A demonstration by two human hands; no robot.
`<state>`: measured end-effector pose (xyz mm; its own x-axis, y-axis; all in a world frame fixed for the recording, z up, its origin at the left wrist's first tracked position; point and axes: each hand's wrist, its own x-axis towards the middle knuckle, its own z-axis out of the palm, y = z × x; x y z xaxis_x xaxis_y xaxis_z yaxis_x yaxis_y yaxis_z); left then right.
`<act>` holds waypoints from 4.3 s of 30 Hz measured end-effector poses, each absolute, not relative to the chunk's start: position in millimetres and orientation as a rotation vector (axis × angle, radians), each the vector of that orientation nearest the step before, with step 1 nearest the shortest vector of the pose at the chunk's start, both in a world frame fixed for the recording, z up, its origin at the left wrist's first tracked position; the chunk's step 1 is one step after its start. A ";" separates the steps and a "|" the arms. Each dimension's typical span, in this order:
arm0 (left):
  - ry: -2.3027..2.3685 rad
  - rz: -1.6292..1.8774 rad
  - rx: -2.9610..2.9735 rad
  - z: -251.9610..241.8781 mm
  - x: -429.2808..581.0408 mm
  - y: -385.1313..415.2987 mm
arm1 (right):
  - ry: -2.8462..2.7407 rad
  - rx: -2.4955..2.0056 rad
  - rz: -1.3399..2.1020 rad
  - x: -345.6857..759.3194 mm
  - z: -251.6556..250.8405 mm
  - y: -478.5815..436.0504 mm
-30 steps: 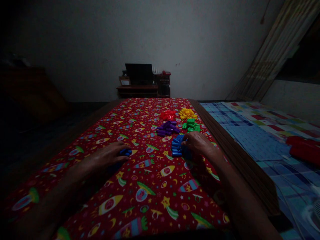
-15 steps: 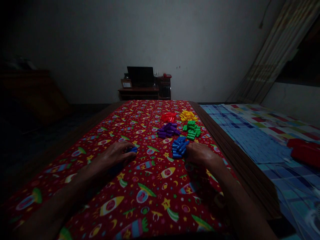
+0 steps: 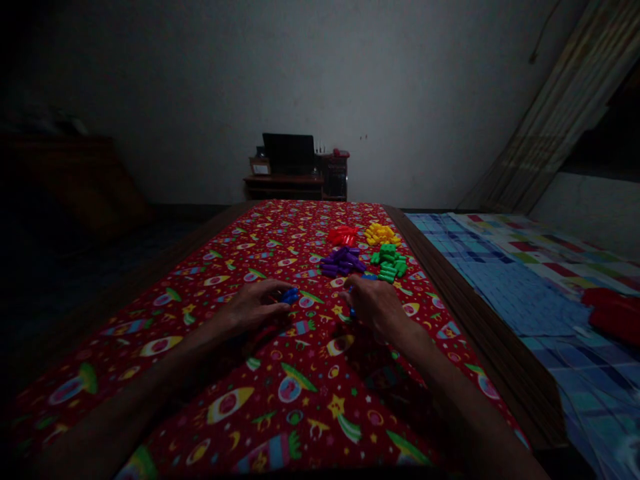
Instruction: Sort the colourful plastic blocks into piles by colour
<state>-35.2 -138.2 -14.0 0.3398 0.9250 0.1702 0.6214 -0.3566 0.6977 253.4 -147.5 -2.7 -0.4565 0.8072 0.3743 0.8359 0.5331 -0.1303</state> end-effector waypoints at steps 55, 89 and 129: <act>1.399 0.663 2.211 -23.6 -34.8 -136.0 | -2.474 -1.875 0.380 331.4 9.8 -118.4; 1.084 1.068 1.698 -38.1 14.6 -158.6 | -2.280 -1.171 -0.065 256.2 -10.5 -140.1; 2.040 1.419 1.211 -41.1 -162.2 -89.6 | -1.759 -2.283 -0.178 355.9 -49.2 -89.8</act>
<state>-162.2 -89.6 -41.1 -0.5594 0.8128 0.1624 0.4347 0.1210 0.8924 355.9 -89.8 -49.2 0.2626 0.9323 0.2488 0.9632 -0.2380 -0.1248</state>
